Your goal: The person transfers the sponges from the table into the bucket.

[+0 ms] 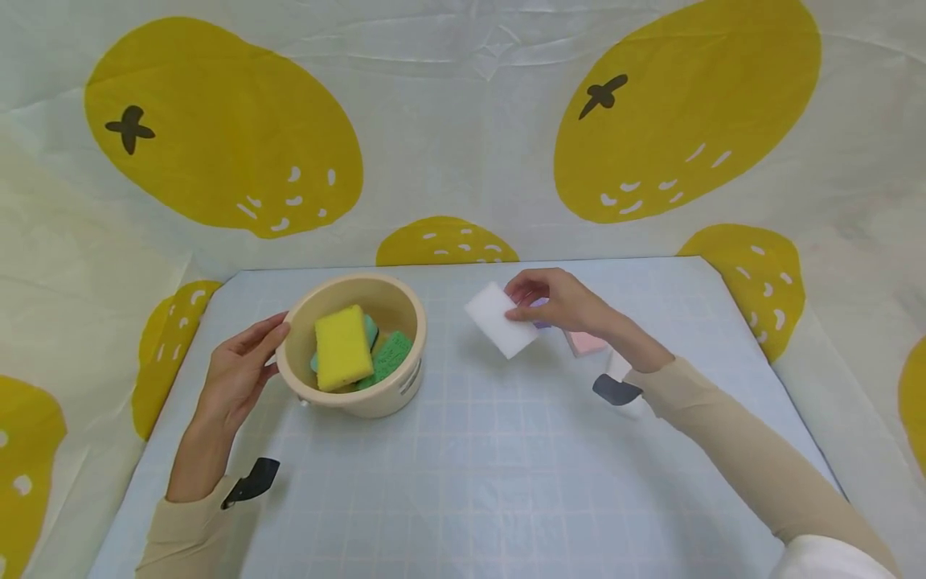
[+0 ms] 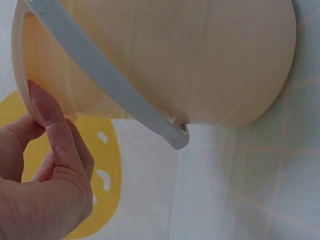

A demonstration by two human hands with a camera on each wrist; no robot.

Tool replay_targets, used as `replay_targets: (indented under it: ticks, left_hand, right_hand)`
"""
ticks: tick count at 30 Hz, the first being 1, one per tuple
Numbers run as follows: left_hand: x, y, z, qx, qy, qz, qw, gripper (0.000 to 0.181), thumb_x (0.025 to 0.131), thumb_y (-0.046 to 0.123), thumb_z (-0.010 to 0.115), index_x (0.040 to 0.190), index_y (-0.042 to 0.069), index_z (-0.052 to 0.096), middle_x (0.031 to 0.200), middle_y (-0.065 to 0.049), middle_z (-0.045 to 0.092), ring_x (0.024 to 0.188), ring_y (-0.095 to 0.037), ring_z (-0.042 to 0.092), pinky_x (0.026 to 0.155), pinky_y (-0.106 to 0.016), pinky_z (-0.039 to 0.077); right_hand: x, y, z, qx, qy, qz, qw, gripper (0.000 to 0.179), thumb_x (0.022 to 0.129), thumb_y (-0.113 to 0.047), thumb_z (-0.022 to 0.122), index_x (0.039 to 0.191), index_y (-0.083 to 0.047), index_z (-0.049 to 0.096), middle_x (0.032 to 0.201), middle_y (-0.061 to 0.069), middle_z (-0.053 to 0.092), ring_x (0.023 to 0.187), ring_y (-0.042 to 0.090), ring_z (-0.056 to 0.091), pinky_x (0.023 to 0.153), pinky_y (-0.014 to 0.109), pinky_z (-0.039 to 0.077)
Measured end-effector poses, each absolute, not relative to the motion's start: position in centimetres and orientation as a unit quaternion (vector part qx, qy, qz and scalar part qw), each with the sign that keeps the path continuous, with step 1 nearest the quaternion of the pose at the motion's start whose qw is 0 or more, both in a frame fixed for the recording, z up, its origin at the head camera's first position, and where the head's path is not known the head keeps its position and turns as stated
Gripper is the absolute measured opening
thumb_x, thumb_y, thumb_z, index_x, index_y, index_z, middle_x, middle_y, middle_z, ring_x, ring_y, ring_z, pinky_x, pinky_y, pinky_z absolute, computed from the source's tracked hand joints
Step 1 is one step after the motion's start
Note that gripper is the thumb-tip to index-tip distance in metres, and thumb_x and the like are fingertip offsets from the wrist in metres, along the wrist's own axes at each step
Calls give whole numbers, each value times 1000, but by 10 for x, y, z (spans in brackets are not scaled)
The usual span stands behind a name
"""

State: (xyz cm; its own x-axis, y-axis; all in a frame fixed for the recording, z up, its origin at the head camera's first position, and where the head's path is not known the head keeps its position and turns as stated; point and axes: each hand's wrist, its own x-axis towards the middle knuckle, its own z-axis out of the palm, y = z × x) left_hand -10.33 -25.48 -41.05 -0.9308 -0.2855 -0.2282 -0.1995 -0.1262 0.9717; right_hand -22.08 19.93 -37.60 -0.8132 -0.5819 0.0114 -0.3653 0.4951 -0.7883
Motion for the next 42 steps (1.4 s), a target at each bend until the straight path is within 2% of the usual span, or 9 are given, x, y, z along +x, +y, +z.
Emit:
replay_targets:
  ticks: [17, 26, 36, 42]
  left_hand:
    - [-105, -256, -412, 188, -664, -723, 28, 65, 84, 39, 85, 137, 8, 66, 121, 4, 70, 96, -11, 66, 75, -22, 60]
    - [-105, -256, -411, 195, -666, -720, 27, 65, 83, 41, 85, 137, 10, 66, 122, 4, 70, 98, -11, 66, 76, -22, 60]
    - [-104, -255, -411, 195, -665, -720, 26, 61, 85, 39, 83, 136, 11, 67, 122, 4, 69, 98, -11, 66, 77, -22, 60]
    - [-103, -255, -410, 195, -659, -726, 27, 62, 85, 38, 84, 137, 9, 66, 122, 4, 69, 98, -11, 66, 76, -22, 60]
  right_hand:
    - [-228, 151, -332, -314, 828, -444, 137, 36, 89, -10, 82, 121, -1, 69, 108, 10, 71, 97, 23, 68, 88, 24, 57]
    - [-230, 117, -316, -368, 804, -445, 143, 33, 89, -9, 82, 119, 0, 69, 108, 9, 71, 97, 23, 68, 93, 28, 57]
    - [-235, 80, -304, -408, 780, -452, 146, 32, 88, -7, 83, 116, 0, 70, 107, 9, 70, 96, 22, 67, 94, 37, 57]
    - [-234, 61, -311, -395, 786, -452, 150, 30, 87, -8, 84, 112, 1, 70, 103, 10, 70, 93, 22, 68, 90, 32, 58]
